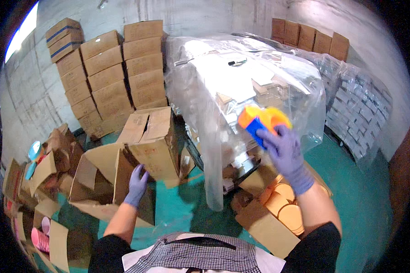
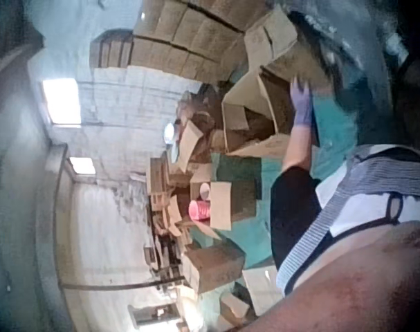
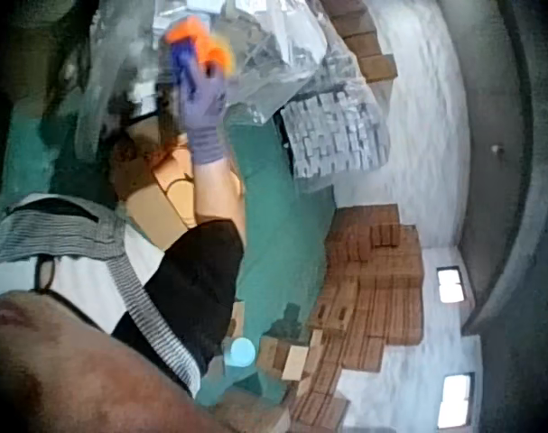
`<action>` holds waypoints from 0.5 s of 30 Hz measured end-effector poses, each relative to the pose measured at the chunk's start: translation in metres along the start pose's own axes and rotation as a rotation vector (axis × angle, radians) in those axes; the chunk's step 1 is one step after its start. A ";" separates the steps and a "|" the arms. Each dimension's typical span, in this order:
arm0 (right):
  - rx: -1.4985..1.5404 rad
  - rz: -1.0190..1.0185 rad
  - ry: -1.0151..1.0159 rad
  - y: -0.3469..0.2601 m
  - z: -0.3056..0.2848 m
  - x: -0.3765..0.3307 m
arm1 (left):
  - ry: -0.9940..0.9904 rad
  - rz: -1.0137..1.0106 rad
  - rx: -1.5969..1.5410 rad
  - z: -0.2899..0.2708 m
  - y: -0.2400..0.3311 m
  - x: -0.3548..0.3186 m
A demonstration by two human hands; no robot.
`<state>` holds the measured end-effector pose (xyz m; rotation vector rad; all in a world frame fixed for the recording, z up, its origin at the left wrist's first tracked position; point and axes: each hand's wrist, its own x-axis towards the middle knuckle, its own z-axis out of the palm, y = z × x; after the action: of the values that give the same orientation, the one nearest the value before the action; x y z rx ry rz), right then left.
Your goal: The person packs yellow cylindrical containers into a cardboard box, seals it with tape, and writes on it with a marker. They then move to another box, pack it with similar containers, and seal it. The person also handles a plastic bag and other items in the room.
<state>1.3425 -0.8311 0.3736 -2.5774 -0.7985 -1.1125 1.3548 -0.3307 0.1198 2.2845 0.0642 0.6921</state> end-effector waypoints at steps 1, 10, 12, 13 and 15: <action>-0.087 -0.052 0.032 0.016 0.001 0.026 | 0.006 0.148 -0.121 0.023 0.021 0.049; -0.246 -0.280 -0.056 0.185 0.064 0.196 | -0.071 0.654 -0.356 0.117 0.213 0.207; -0.171 -0.192 -0.164 0.199 0.081 0.207 | -0.095 0.704 -0.348 0.119 0.227 0.227; -0.143 -0.146 -0.221 0.204 0.085 0.209 | -0.089 0.701 -0.320 0.119 0.236 0.244; -0.085 -0.123 -0.184 0.216 0.093 0.211 | -0.077 0.697 -0.288 0.123 0.263 0.296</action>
<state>1.6392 -0.8899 0.4652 -2.7654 -0.9833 -0.9717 1.6282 -0.5288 0.3603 2.0300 -0.8473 0.8841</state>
